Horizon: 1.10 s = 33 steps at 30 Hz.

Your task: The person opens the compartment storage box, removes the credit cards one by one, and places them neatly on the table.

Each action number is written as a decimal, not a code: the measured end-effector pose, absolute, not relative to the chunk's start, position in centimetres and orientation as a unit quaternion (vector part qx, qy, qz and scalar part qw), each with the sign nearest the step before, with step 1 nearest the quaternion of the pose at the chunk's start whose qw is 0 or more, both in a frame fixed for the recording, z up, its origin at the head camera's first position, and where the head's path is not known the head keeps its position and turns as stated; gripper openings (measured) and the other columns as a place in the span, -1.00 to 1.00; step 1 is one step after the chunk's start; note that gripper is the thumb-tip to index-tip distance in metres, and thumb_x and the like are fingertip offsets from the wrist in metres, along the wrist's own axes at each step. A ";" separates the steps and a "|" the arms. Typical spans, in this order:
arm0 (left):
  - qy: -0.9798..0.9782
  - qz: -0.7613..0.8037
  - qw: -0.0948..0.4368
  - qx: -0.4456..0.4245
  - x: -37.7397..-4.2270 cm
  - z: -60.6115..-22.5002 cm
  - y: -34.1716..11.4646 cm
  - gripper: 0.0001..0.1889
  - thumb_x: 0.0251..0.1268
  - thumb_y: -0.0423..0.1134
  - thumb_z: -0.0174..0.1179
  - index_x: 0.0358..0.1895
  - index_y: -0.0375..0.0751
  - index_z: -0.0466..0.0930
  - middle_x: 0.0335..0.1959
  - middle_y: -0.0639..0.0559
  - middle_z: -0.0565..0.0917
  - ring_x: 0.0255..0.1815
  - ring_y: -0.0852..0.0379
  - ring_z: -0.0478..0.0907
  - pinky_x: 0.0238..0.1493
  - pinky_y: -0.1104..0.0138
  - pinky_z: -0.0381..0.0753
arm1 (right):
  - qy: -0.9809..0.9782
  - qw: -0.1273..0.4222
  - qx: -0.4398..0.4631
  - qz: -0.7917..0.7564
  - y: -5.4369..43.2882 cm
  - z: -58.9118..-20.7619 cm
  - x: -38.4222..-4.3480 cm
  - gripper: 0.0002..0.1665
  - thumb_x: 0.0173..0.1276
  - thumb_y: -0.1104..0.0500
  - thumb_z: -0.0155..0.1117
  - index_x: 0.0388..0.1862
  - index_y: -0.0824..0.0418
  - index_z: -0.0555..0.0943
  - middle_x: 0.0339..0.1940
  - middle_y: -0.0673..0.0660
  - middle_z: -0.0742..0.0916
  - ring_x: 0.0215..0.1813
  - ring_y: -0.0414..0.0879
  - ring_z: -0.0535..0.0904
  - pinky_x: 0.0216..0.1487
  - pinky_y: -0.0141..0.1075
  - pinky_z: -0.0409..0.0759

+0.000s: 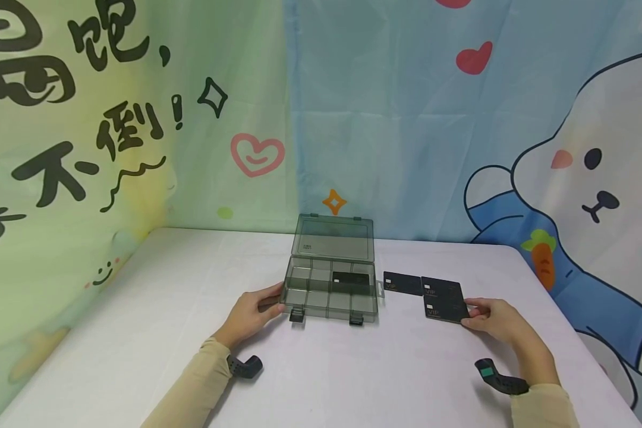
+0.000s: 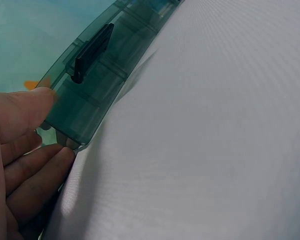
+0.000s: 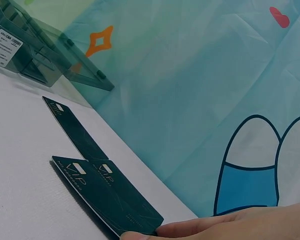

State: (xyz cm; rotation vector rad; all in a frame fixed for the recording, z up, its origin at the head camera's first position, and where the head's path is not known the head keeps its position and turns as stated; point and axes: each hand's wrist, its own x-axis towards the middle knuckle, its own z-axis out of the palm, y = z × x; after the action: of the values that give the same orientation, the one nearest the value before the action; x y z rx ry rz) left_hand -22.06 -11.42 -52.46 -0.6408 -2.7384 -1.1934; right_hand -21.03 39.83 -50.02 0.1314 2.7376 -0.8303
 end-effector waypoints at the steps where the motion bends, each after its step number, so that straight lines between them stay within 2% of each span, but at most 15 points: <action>1: -0.896 -0.390 0.044 -0.209 -22.1 -52.5 -11.4 -0.39 0.28 0.02 0.19 0.34 -0.16 0.37 0.13 -0.07 0.63 0.06 0.06 0.64 0.27 0.15 0.48 | 0.947 0.139 0.045 -0.287 39.8 -50.0 -21.0 -0.07 0.19 -0.10 0.38 0.32 0.47 0.29 -0.17 0.27 0.60 -0.15 0.04 0.44 -0.15 -0.18 0.46; 18: -0.897 -0.389 0.041 -0.207 -22.1 -52.6 -11.5 -0.38 0.28 0.06 0.18 0.34 -0.15 0.38 0.13 -0.06 0.63 0.09 0.05 0.63 0.29 0.13 0.45 | 0.948 0.141 0.042 -0.282 39.8 -50.0 -20.9 -0.03 0.16 -0.13 0.39 0.33 0.47 0.29 -0.20 0.21 0.59 -0.15 0.03 0.44 -0.16 -0.23 0.45; 33: -0.897 -0.388 0.046 -0.207 -22.2 -52.7 -11.5 -0.38 0.27 0.05 0.19 0.33 -0.15 0.38 0.12 -0.05 0.63 0.08 0.05 0.64 0.27 0.15 0.47 | 0.951 0.139 0.041 -0.274 39.6 -49.8 -20.9 -0.09 0.19 -0.08 0.38 0.30 0.49 0.31 -0.22 0.18 0.62 -0.16 0.03 0.46 -0.13 -0.12 0.50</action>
State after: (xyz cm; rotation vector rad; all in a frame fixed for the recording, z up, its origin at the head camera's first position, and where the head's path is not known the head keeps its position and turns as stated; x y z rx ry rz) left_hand -22.16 -11.54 -52.71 -0.6328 -2.7383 -1.1848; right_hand -20.88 39.59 -49.76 0.1172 2.7476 -0.7924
